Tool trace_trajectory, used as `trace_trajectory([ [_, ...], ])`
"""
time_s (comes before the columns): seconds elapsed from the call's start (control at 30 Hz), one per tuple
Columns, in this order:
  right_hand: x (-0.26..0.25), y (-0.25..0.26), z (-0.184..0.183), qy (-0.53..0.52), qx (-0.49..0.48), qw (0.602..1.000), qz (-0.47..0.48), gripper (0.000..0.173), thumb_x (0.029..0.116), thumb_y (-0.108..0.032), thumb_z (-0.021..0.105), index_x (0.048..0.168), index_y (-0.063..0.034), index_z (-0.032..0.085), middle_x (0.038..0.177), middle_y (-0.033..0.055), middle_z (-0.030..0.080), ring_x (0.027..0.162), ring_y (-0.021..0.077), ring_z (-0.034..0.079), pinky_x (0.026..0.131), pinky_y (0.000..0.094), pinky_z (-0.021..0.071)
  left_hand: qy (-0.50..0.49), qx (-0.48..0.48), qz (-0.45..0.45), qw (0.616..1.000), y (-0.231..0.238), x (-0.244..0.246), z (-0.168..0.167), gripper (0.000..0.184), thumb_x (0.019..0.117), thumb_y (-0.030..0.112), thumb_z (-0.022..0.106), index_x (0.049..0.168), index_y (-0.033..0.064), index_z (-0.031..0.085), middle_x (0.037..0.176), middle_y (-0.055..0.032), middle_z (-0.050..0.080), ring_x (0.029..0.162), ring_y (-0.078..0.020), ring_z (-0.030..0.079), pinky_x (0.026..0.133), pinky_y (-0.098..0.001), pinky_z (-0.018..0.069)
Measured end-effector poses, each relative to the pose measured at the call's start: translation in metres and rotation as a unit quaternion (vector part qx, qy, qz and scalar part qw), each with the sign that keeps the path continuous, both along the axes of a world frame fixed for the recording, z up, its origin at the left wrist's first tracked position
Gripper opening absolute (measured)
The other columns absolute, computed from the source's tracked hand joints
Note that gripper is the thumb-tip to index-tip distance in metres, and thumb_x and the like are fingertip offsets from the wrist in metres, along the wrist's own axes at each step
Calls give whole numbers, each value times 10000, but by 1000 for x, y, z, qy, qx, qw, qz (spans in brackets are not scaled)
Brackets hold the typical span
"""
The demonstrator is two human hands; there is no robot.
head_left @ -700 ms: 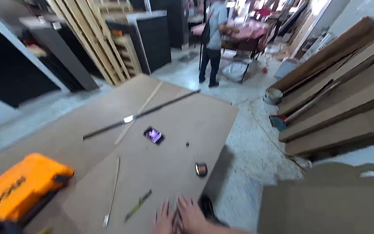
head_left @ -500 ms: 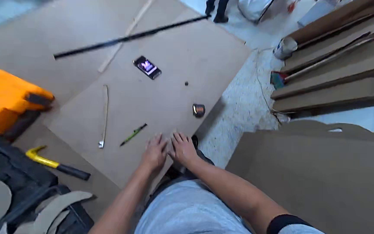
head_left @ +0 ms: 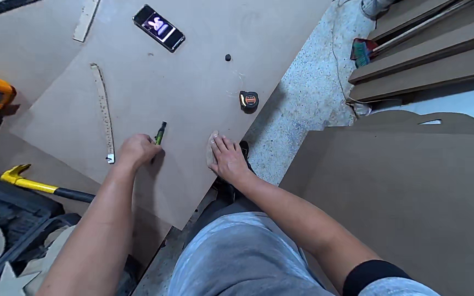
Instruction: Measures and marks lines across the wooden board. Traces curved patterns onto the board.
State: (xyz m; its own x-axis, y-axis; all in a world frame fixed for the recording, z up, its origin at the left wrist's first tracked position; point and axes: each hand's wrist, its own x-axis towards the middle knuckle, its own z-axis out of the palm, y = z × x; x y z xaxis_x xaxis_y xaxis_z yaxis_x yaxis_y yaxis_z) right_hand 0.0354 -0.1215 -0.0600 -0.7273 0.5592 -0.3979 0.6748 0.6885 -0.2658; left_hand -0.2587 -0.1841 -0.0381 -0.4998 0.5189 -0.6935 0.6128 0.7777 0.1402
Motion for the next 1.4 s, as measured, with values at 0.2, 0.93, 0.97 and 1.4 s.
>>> trace_trajectory([
  [0.2, 7, 4, -6, 14, -6, 1000, 14, 788, 991, -586, 551, 1614, -144, 358, 1725, 37, 209, 1568, 313, 232, 1211, 618, 265, -191, 343, 256, 884, -26, 66, 13, 120, 975, 161, 611, 1024, 52, 617, 750, -70, 679, 610, -185, 662, 612, -402, 594],
  [0.93, 2, 4, 1, -1, -53, 999, 4, 763, 1025, -508, 555, 1624, -106, 310, 1734, 68, 159, 1587, 338, 155, 1219, 682, 179, -163, 219, -152, 950, 106, 122, -7, 296, 1070, 365, 552, 1118, 119, 710, 941, -83, 733, 889, -233, 716, 849, -553, 563],
  [0.97, 2, 4, 1, -3, -56, 998, 4, 762, 1027, -508, 552, 1627, -107, 306, 1737, 65, 148, 1588, 338, 150, 1221, 682, 174, -162, 217, -158, 950, 107, 122, -9, 299, 1070, 363, 553, 1112, 112, 710, 937, -93, 732, 889, -243, 716, 847, -561, 562],
  [1.4, 3, 4, 0, 7, -48, 999, 3, 726, 1022, -512, 556, 1591, -95, 384, 1722, 75, 205, 1582, 330, 182, 1227, 666, 188, -138, 227, -169, 949, 104, 123, -14, 362, 1082, 391, 516, 1098, 83, 705, 929, -136, 722, 903, -301, 714, 842, -605, 550],
])
